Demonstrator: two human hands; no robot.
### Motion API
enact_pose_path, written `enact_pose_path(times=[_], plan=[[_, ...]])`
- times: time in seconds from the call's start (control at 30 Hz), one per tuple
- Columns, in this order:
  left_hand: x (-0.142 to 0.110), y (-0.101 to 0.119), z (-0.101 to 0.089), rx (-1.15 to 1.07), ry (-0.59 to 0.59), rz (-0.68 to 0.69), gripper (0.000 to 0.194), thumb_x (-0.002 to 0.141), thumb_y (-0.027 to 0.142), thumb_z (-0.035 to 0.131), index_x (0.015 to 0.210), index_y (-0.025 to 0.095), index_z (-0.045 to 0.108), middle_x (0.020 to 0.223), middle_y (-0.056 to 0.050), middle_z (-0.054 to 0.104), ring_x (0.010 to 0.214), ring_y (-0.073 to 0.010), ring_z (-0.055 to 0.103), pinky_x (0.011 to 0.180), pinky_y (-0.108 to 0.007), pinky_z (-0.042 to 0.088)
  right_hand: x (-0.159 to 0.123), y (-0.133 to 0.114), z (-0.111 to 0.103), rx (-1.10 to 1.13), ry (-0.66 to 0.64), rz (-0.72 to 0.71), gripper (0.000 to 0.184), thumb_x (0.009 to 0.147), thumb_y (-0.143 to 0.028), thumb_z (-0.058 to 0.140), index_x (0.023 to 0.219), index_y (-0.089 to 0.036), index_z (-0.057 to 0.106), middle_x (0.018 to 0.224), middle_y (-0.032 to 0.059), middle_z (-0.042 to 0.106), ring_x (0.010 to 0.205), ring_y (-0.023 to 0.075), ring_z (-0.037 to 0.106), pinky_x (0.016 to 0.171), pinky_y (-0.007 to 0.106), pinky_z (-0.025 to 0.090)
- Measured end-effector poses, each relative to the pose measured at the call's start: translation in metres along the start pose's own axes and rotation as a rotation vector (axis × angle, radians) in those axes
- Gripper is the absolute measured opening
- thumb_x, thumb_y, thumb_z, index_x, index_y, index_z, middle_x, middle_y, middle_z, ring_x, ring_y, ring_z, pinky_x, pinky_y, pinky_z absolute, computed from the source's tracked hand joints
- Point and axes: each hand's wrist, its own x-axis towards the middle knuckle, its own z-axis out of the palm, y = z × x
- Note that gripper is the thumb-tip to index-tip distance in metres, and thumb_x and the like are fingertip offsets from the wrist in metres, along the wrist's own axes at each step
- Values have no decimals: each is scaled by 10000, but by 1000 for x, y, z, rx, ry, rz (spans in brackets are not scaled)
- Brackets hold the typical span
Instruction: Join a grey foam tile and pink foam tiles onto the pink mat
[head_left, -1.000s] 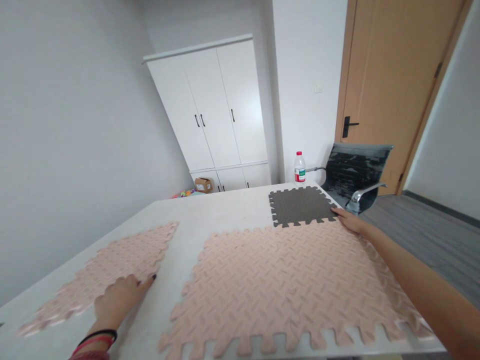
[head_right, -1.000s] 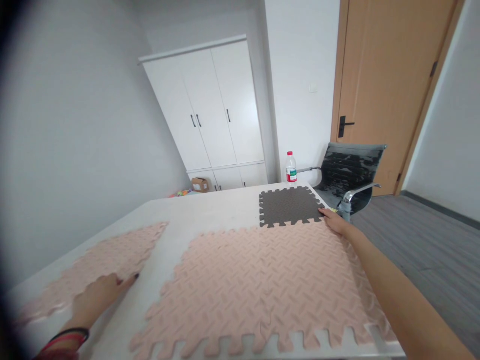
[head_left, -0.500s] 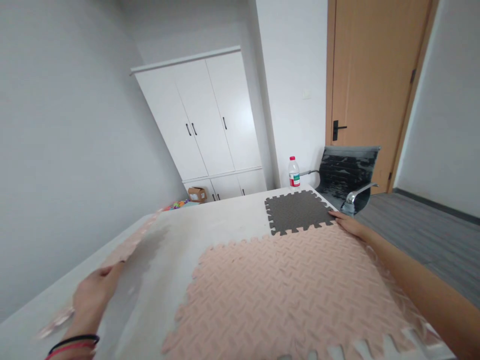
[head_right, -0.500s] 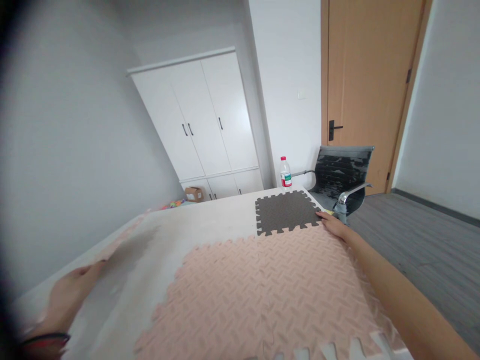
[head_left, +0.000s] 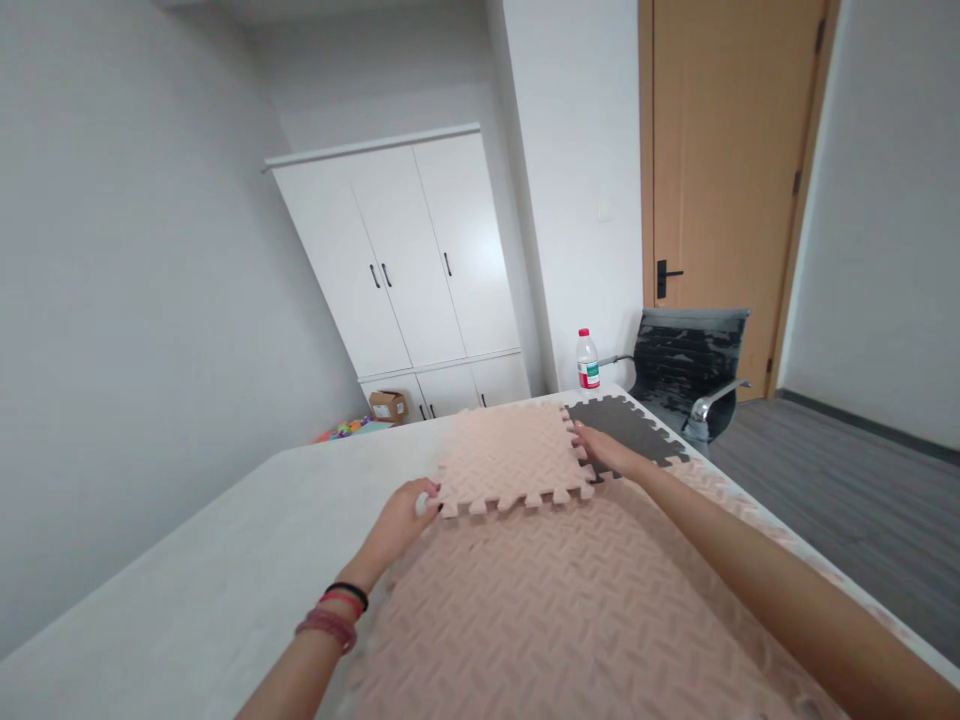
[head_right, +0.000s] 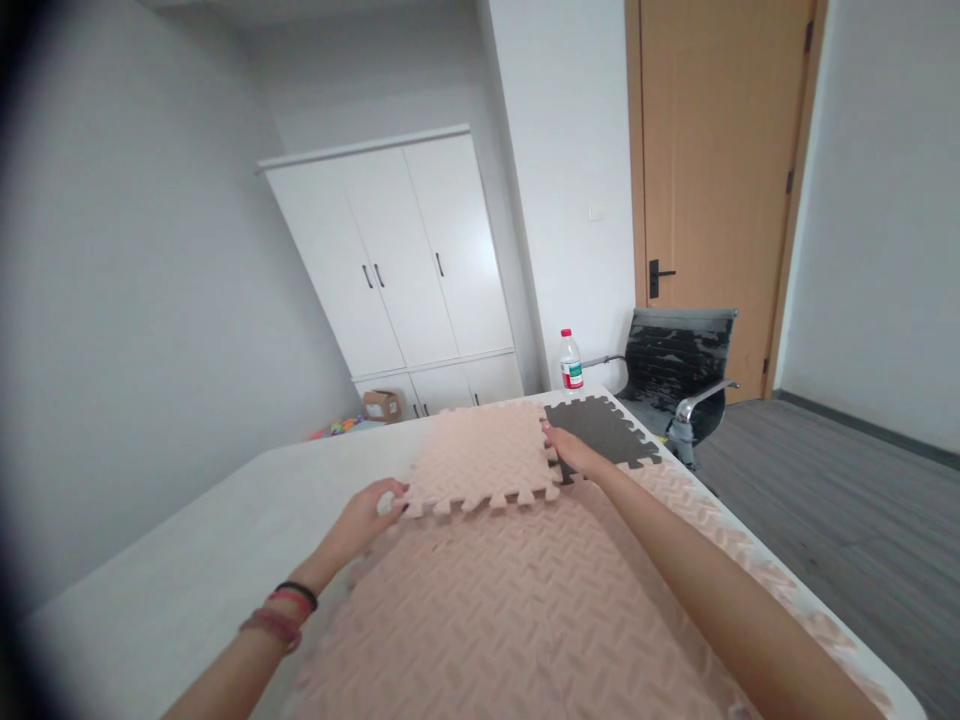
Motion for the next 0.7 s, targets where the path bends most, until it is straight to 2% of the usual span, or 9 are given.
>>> enact_pose_path(times=[0.07,0.17,0.27,0.4,0.57,0.7], plan=[[2,-7,11,9,-49,21,157,779,379,476,800,238,542,946,-35,678,962,-213,606,904,-317,430,-1,-1,16,26,-52,12,645,853,-651,371,1229,-162,560,1189,121,626,1075,241,592,933,414,477],[4,-26,14,17,-63,-5,144,788,356,445,801,240,528,958,-30,681,962,-212,612,881,-312,435,-3,-1,29,37,-120,6,647,786,-563,558,1256,-119,535,1253,151,583,1078,244,592,907,380,490],[3,-46,12,20,-57,-49,144,793,360,430,817,244,512,1000,-14,679,973,-204,613,876,-304,437,4,-6,40,7,-158,-27,615,789,-469,586,1288,-118,512,1297,140,552,1091,230,580,930,360,471],[-1,-63,15,42,-50,-103,134,787,352,442,812,243,516,992,-8,684,950,-198,616,861,-297,432,23,-17,62,-100,-192,-71,627,742,-401,651,1290,-130,513,1293,137,550,1119,254,554,975,394,427],[-3,-66,20,94,-61,-139,138,766,303,445,805,237,560,911,-11,684,901,-195,619,823,-275,427,36,-22,87,-230,-211,-144,659,728,-436,669,1263,-74,534,1380,215,439,1340,316,322,1102,426,258],[-1,-63,20,120,-82,-161,232,824,385,402,821,229,574,892,-25,677,885,-200,619,800,-277,427,33,-18,89,-284,-199,-164,696,761,-507,623,1309,-97,497,1422,206,392,1367,307,276,1111,429,241]])
